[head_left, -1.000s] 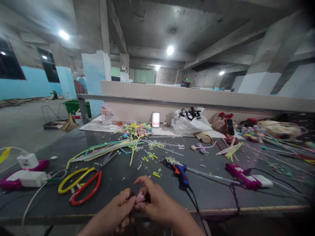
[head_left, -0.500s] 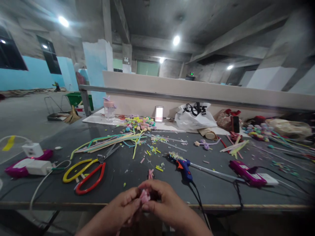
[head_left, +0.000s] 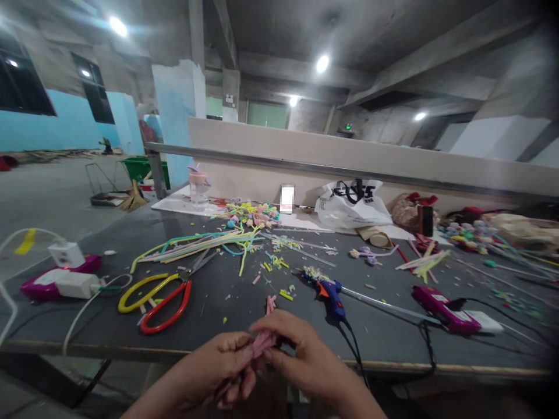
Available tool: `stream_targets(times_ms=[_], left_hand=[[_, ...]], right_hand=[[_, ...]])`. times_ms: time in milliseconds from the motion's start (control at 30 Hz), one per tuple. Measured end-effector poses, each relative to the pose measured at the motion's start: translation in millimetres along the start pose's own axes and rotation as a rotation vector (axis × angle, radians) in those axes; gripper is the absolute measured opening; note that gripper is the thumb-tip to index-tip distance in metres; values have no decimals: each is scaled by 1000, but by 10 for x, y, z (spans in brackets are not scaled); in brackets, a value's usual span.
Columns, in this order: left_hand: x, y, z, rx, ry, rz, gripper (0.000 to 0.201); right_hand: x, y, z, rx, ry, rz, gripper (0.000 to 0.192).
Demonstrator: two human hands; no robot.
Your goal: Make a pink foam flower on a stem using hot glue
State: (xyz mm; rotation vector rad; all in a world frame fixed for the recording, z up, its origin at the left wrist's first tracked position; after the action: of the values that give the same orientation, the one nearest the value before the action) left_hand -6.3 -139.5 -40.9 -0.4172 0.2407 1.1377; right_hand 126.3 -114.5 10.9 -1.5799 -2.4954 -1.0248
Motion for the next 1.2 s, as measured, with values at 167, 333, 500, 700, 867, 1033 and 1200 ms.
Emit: stream_targets(times_ms=[167,333,500,700,867,1033,1200], left_hand=[[-53,39,126,148,-94,144,39],[-80,105,221,542,-437,353,31],[-49,106,174,700,-679,420,25],[-30,68,219,650,-565,415,27],[-47,41,209,436,-372,265,34],[13,40,160,405,-341,266,39],[85,21,10,298,-125,156,48]], right_hand=[[-30,-64,164,152,-196,70,46],[-62,-109,206,77,-120,180,35],[-74,-121,138,-130,31,287,34],[-35,-35,70,-109,-7,275,23],[-43,-15,44,-89,2,193,20],[-37,-61,30,-124,18,165,18],[-50,-88,6,-135,7,128,17]])
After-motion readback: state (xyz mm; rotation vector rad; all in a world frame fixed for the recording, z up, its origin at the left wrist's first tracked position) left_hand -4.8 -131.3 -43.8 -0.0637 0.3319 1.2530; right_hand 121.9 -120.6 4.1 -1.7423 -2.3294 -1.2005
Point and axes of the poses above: each hand's wrist, its own x-axis towards the middle knuckle, its own y-axis out of the back of the hand, z = x × y, the point moved 4 cm from there along x, towards the middle knuckle, and after that the axes turned 11 degrees about z, right-handed, at the moved point
